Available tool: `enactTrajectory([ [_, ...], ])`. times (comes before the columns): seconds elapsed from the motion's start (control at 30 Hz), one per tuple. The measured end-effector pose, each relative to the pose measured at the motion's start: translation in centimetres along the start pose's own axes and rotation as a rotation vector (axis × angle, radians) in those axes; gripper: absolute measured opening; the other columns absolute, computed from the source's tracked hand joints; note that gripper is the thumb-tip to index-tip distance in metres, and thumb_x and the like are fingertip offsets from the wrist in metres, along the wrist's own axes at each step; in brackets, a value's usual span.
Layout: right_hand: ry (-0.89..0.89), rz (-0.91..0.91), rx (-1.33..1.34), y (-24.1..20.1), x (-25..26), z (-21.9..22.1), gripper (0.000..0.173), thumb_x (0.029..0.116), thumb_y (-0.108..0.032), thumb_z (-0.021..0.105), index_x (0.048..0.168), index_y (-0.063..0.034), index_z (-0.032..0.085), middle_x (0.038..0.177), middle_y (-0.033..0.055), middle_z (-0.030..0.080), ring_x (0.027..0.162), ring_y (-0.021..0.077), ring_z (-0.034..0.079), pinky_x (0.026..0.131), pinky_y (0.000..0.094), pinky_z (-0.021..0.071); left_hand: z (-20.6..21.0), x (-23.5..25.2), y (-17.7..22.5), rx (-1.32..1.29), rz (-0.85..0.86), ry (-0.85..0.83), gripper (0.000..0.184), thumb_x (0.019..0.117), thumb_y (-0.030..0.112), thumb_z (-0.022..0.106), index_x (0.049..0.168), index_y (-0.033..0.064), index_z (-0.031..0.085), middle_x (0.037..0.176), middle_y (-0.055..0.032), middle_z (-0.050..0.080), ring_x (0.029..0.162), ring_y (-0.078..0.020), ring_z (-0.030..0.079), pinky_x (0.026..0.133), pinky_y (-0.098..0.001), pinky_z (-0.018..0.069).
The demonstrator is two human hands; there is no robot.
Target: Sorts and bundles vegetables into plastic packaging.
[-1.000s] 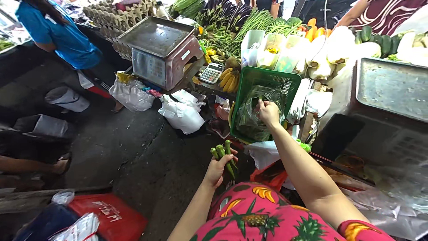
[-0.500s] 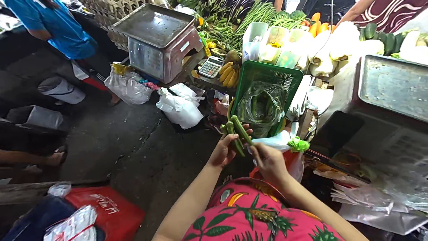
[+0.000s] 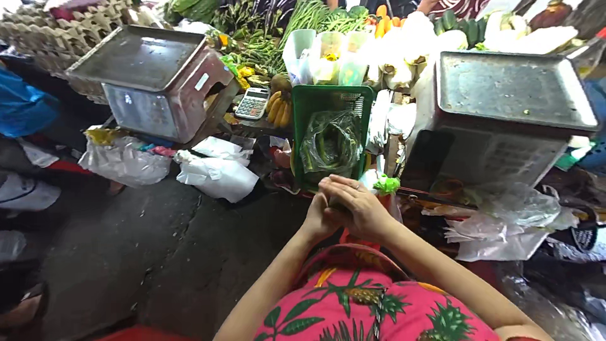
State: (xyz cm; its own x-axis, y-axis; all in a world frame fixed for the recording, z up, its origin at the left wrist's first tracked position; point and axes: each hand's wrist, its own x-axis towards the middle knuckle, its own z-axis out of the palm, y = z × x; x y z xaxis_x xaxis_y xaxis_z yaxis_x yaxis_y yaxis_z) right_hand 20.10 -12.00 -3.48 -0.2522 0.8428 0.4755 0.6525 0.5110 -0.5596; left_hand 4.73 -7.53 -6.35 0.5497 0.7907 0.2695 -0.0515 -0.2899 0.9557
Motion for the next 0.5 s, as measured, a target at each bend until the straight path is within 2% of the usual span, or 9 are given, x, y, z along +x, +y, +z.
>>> enactTrajectory([
  [0.1,0.035,-0.010,0.061,1.0,-0.8,0.4,0.027,0.1042,-0.021,0.056,0.122,-0.0072,0.072,0.127,0.0061,0.072,0.128,0.0200,0.062,0.113,0.0404,0.0467,1.1,0.3,-0.8,-0.063,-0.025,-0.010,0.084,0.0797,0.019,0.080,0.141,-0.0129,0.032,0.124,-0.0145,0.063,0.116,-0.0092,0.063,0.102,-0.0281,0.0523],
  [0.2,0.013,0.101,0.094,1.7,-2.0,0.3,0.030,0.1059,-0.029,0.052,0.118,-0.0100,0.072,0.115,0.0091,0.070,0.113,0.0242,0.063,0.100,0.0425,0.0497,2.5,0.2,-0.6,-0.083,-0.197,-0.029,0.109,0.0790,0.016,0.080,0.155,-0.0076,0.006,0.130,-0.0152,0.062,0.115,-0.0087,0.065,0.099,-0.0280,0.0560],
  [0.27,0.053,0.143,0.112,2.3,-2.8,0.2,0.032,0.1070,-0.031,0.052,0.110,-0.0062,0.072,0.107,0.0128,0.069,0.108,0.0264,0.064,0.097,0.0428,0.0516,3.3,0.4,-0.3,-0.070,-0.280,-0.035,0.123,0.0719,0.011,0.085,0.158,-0.0022,-0.002,0.128,-0.0146,0.063,0.111,-0.0095,0.068,0.095,-0.0288,0.0590],
  [0.3,0.082,0.147,0.121,2.6,-3.2,0.0,0.032,0.1070,-0.029,0.052,0.107,-0.0036,0.072,0.105,0.0142,0.069,0.106,0.0266,0.064,0.096,0.0418,0.0523,3.6,0.5,-0.3,-0.055,-0.284,-0.075,0.123,0.0693,0.009,0.087,0.158,-0.0033,0.003,0.128,-0.0144,0.064,0.111,-0.0104,0.068,0.096,-0.0295,0.0589],
  [0.33,0.113,0.147,0.124,2.7,-3.5,-0.2,0.033,0.1071,-0.027,0.052,0.104,-0.0017,0.071,0.102,0.0150,0.068,0.104,0.0260,0.065,0.095,0.0402,0.0527,3.6,0.6,-0.5,-0.033,-0.268,-0.144,0.113,0.0681,0.010,0.089,0.154,-0.0064,0.017,0.127,-0.0134,0.065,0.113,-0.0112,0.067,0.099,-0.0305,0.0576],
  [0.37,0.145,0.150,0.119,2.7,-3.9,-0.5,0.033,0.1072,-0.026,0.051,0.102,-0.0005,0.071,0.101,0.0156,0.069,0.104,0.0252,0.065,0.095,0.0385,0.0533,3.7,0.5,-0.6,0.007,-0.245,-0.223,0.096,0.0681,0.014,0.091,0.145,-0.0067,0.038,0.124,-0.0100,0.068,0.113,-0.0110,0.067,0.101,-0.0315,0.0563],
  [0.4,0.167,0.157,0.108,2.7,-4.2,-0.8,0.033,0.1077,-0.025,0.051,0.101,-0.0001,0.071,0.100,0.0155,0.068,0.102,0.0243,0.066,0.093,0.0368,0.0537,3.9,0.5,-0.6,0.049,-0.225,-0.291,0.068,0.0703,0.017,0.091,0.127,-0.0016,0.059,0.112,-0.0039,0.072,0.105,-0.0082,0.068,0.097,-0.0313,0.0572],
  [0.43,0.172,0.174,0.107,2.7,-4.5,-1.2,0.033,0.1082,-0.025,0.050,0.101,-0.0001,0.071,0.099,0.0153,0.068,0.101,0.0235,0.066,0.092,0.0355,0.0539,4.2,0.5,-0.5,0.063,-0.219,-0.353,0.044,0.0744,0.017,0.088,0.112,0.0046,0.069,0.100,0.0014,0.074,0.095,-0.0053,0.070,0.090,-0.0303,0.0588],
  [0.5,0.143,0.254,0.159,2.3,-5.1,-2.5,0.035,0.1086,-0.028,0.049,0.110,-0.0002,0.070,0.104,0.0149,0.068,0.105,0.0230,0.065,0.095,0.0372,0.0528,4.9,0.7,0.0,0.049,-0.265,-0.427,0.022,0.0793,0.013,0.082,0.098,0.0094,0.071,0.085,0.0054,0.073,0.080,-0.0033,0.069,0.078,-0.0283,0.0599],
])
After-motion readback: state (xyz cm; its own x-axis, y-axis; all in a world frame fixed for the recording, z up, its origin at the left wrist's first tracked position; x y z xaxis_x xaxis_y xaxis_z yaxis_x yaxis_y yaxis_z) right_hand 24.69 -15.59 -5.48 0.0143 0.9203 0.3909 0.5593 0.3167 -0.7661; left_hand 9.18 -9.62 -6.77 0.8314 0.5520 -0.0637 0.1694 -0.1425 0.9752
